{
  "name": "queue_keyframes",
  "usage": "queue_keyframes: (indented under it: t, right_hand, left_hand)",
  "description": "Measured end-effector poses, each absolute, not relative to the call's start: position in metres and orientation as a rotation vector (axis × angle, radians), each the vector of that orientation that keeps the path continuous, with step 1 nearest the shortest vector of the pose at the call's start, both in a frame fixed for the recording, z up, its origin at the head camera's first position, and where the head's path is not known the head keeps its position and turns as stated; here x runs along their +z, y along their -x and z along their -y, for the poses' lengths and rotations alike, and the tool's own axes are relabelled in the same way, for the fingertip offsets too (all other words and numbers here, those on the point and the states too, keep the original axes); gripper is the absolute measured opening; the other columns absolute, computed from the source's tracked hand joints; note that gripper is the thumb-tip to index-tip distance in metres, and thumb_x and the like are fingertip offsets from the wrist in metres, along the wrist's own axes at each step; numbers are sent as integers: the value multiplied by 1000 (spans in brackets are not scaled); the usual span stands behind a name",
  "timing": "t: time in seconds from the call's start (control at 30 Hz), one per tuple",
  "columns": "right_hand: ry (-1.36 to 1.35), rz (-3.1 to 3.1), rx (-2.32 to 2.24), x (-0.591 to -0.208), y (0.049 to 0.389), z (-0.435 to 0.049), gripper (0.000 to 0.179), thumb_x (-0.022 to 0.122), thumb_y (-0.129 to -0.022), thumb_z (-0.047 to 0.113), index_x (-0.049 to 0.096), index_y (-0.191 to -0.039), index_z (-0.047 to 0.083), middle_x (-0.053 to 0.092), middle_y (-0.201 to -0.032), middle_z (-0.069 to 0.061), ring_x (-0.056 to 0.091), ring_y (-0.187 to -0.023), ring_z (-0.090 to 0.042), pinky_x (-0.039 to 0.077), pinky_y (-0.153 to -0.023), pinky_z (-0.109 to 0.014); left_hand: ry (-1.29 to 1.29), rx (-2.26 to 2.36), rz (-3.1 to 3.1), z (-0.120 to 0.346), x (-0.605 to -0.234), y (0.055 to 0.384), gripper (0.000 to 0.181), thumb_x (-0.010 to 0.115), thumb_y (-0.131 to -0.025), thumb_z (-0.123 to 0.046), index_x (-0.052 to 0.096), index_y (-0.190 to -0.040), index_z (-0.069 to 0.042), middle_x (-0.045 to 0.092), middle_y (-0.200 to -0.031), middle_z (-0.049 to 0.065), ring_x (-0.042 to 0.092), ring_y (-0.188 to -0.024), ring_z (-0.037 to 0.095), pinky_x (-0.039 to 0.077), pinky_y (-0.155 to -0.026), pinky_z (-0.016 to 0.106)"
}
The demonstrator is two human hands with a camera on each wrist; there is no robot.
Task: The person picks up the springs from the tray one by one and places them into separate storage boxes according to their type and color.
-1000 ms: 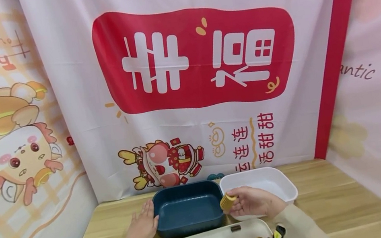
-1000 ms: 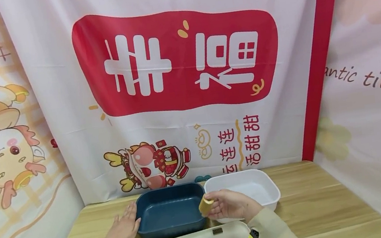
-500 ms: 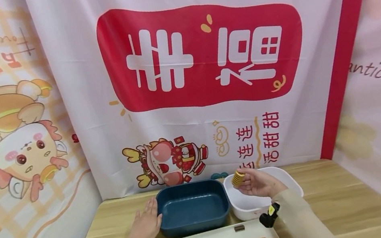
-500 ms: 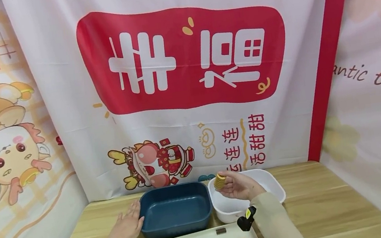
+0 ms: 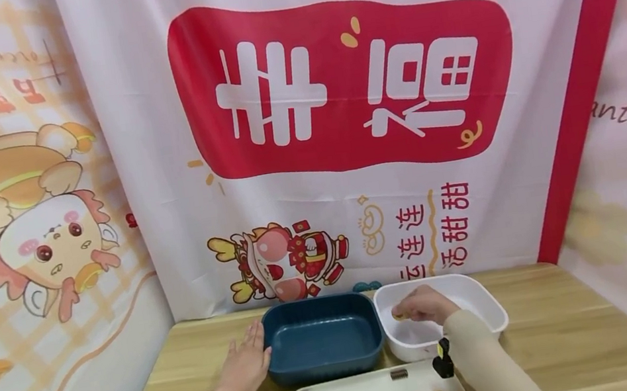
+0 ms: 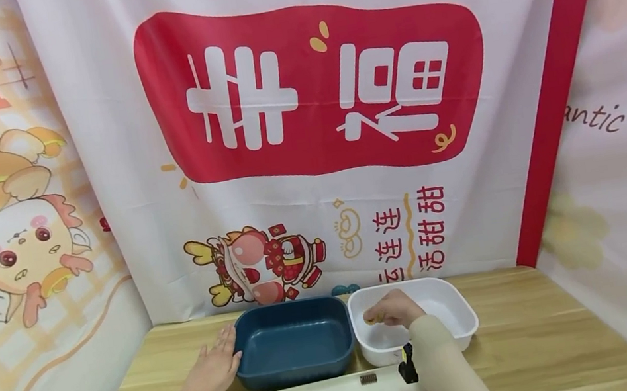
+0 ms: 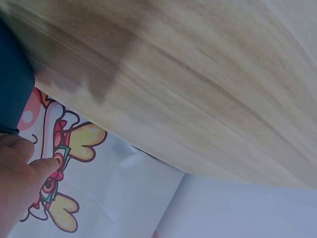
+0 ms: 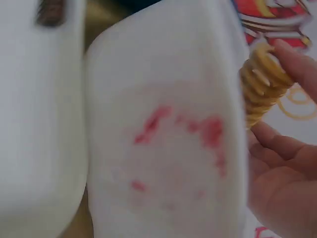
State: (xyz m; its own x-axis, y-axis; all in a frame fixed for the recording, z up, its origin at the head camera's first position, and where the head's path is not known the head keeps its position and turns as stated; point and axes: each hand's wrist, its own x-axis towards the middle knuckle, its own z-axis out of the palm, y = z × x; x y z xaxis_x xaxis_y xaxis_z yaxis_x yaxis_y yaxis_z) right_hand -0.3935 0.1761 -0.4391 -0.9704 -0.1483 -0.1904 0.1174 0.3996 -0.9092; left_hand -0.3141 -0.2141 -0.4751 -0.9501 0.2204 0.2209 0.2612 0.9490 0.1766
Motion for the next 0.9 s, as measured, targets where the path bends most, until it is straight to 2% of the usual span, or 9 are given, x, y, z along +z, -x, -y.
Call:
queue_keyframes:
  t: [0.07, 0.2, 0.33, 0.63, 0.9]
  right_hand:
    - [153, -2649, -1351, -440, 395, -173, 19, 82, -71, 12, 70, -80, 1, 60, -68, -1, 51, -65, -15, 47, -66, -30]
    - [398, -2876, -986, -441, 397, -166, 30, 85, -66, 11, 68, -89, 3, 60, -75, -1, 53, -71, -17, 47, -69, -34]
    - [623, -2906, -821, -446, 396, -162, 33, 85, -65, 6, 67, -93, 0, 59, -75, 1, 52, -70, -16, 47, -69, -34]
    - [737, -2897, -656, -467, 391, -156, 17, 73, -72, -3, 65, -83, 6, 56, -70, 2, 50, -64, -16, 45, -62, -33]
    - [885, -2953, -516, -472, 390, -153, 15, 71, -73, -4, 61, -80, 6, 54, -69, 3, 48, -63, -14, 45, -62, -34]
  left_hand:
    - [366, -296, 2896, 215, -474, 315, 55, 47, -100, -24, 36, -140, 12, 32, -148, 26, 30, -136, 40, 23, -106, 63]
    - [367, -294, 2892, 214, -471, 315, 55, 47, -100, -24, 36, -140, 12, 33, -147, 26, 30, -136, 40, 23, -105, 63]
    - [369, -295, 2892, 213, -472, 315, 55, 46, -100, -24, 36, -140, 13, 33, -147, 26, 30, -137, 39, 23, -106, 62]
    - [374, -297, 2897, 212, -472, 316, 56, 47, -99, -24, 36, -140, 12, 33, -148, 26, 30, -137, 39, 23, -107, 61]
    - [367, -287, 2909, 214, -474, 317, 57, 46, -100, -25, 34, -141, 12, 30, -149, 26, 28, -137, 39, 22, -107, 60]
